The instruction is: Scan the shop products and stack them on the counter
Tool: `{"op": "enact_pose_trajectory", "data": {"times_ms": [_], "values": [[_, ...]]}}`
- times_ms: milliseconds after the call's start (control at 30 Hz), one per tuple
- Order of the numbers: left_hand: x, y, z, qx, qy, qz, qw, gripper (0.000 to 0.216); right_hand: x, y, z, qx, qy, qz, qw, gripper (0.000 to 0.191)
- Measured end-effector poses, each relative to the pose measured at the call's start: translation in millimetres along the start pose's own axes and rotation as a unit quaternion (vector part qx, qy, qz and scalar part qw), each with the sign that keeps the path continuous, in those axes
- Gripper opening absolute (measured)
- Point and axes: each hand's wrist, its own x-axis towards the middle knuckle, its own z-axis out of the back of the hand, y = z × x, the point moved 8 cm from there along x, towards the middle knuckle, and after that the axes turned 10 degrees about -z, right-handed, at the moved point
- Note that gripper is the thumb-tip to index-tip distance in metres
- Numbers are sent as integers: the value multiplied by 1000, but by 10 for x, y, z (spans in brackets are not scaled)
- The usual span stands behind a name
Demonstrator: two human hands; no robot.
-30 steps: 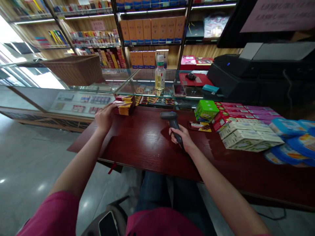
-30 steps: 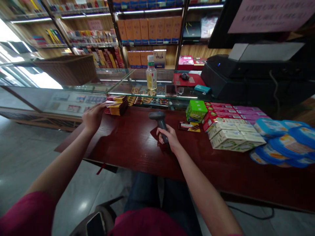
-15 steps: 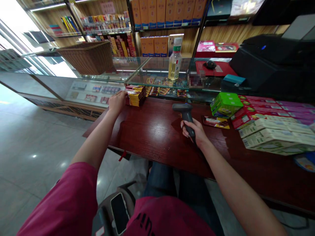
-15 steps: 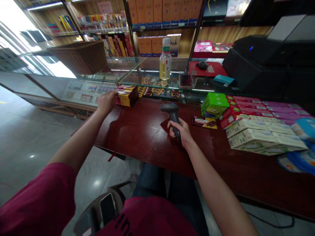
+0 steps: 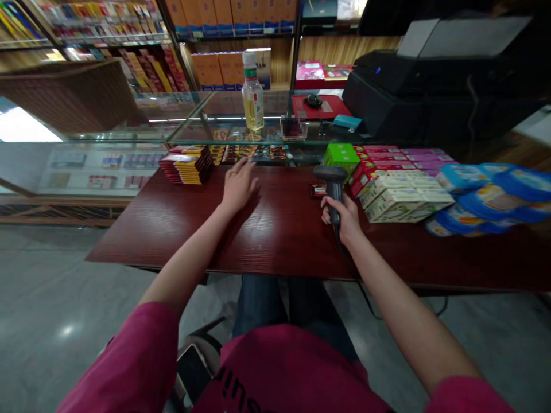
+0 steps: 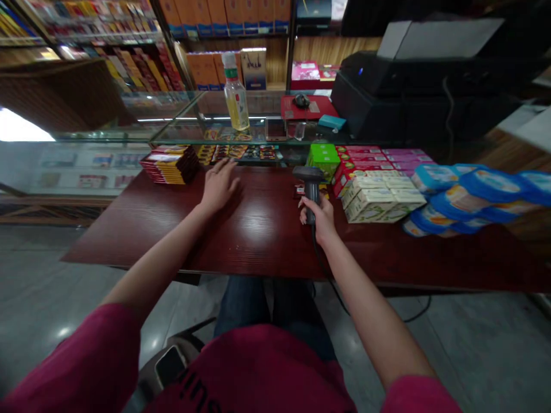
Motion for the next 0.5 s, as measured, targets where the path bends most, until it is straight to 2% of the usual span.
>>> {"op": "enact_pose_trajectory", "data": {"times_ms": [67, 133, 233, 300, 367, 433, 500], "values": [[218, -573, -327, -33, 35, -65, 997, 50, -67, 63, 252, -24, -32, 14, 999, 43], [401, -1041, -602, -68, 53, -106, 991, 46, -125, 105, 420, -40, -54, 22, 997, 44], [565, -1511, -977, -131, 96, -162, 973, 52, -156, 128, 493, -43, -59, 22, 997, 45], [592, -1648, -1162, -174, 126, -185, 959, 60, -143, 132, 473, -44, -55, 17, 997, 46], [575, -1643, -1241, -198, 137, -186, 953, 59, -130, 135, 438, -52, -47, 9, 998, 49], [538, -1522, -1201, -207, 122, -163, 957, 49, -147, 142, 394, -57, -33, 2, 998, 51], [488, -1309, -1072, -232, 89, -115, 962, 35, -203, 151, 334, -50, -11, -2, 999, 51]]}}
